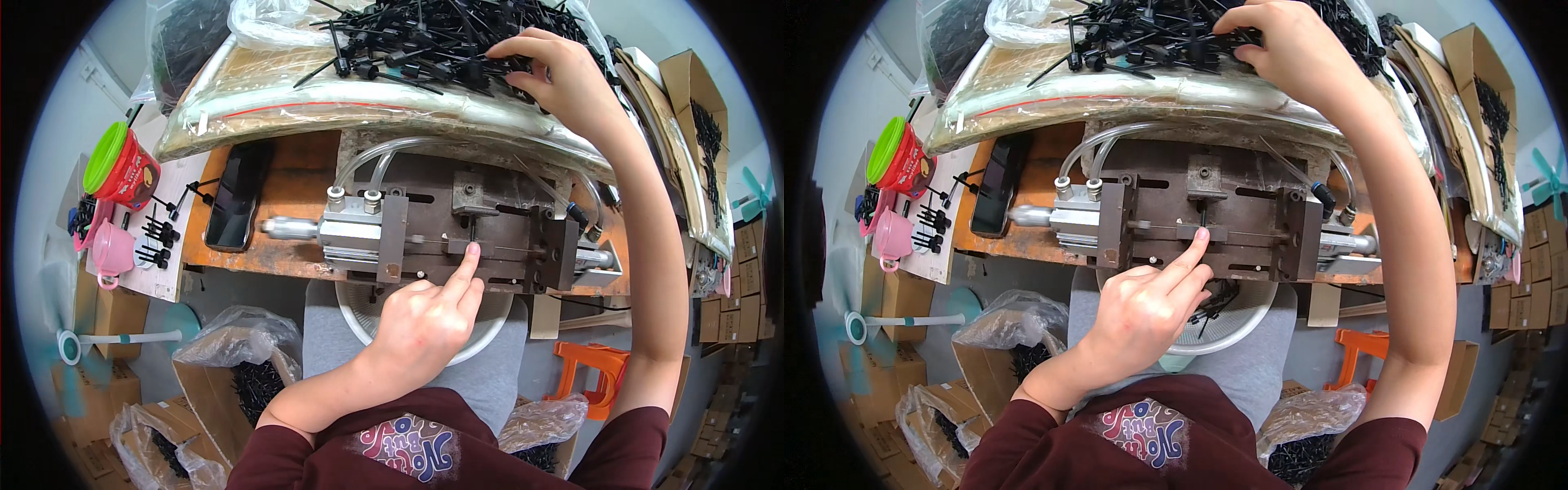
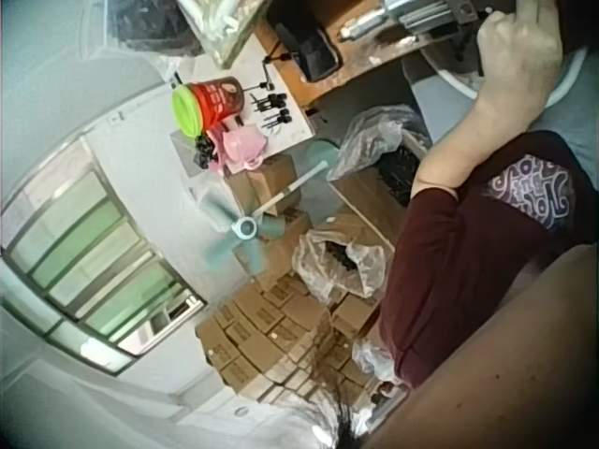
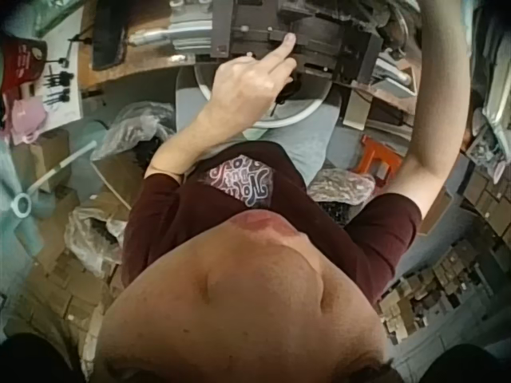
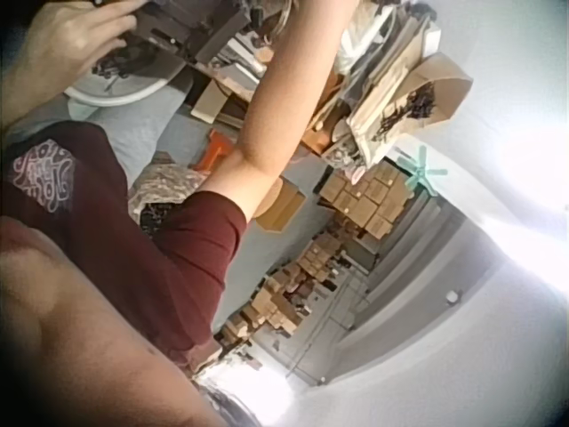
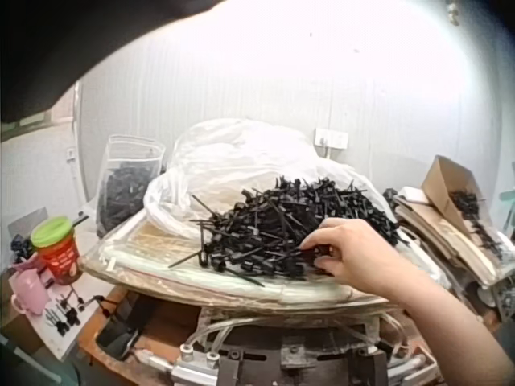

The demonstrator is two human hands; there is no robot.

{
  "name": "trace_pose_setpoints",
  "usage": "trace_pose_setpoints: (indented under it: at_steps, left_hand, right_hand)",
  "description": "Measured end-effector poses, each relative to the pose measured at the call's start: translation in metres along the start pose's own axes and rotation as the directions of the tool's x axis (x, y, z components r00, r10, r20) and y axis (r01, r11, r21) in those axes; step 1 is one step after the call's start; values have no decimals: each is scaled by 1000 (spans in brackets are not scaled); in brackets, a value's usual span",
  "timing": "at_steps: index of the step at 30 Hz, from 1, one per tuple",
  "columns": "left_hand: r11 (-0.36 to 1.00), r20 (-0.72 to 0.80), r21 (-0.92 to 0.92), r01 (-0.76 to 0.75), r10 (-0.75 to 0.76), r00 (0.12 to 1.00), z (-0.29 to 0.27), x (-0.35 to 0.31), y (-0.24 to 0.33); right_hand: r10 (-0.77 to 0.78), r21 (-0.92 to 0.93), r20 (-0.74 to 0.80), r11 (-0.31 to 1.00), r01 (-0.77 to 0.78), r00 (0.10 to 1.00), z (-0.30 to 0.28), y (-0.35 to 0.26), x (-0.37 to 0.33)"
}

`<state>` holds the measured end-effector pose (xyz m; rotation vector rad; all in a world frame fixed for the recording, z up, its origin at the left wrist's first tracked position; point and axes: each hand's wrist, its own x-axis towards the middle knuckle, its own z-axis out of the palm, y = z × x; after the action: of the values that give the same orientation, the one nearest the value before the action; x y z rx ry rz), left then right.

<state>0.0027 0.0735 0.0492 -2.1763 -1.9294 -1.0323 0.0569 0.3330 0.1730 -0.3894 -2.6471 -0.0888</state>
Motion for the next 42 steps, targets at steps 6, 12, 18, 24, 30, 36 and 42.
trace_pose_setpoints:
  at_steps: [6,12,18,24,30,36,42]
  left_hand:
    - [984,86,-175,44,-29,996,-21,-16,4]
    - [962,177,-273,11,39,984,-18,-37,4]
    - [966,243,-254,58,6,970,-24,-32,7]
    - [921,-177,-378,-88,22,984,-33,-2,0]
    - [925,-368,-357,-132,-10,930,-30,14,3]
    - [913,-278,-400,-78,-39,960,-26,-1,12]
    - [962,-170,-274,8,-57,984,-16,-11,9]
  right_hand:
    - [72,-129,28,989,-68,997,-11,2,-9]
    - [146,-57,-24,988,-147,989,-9,29,-16]
    - [365,254,-96,908,-332,926,-26,65,-20]
    - [571,832,-34,471,-293,820,-47,36,-48]
    - [457,926,370,-109,-362,809,-9,-106,-109]
    - [556,940,306,-48,-338,773,11,-117,-143]
    - [719,941,-87,286,-179,690,9,-106,-147]
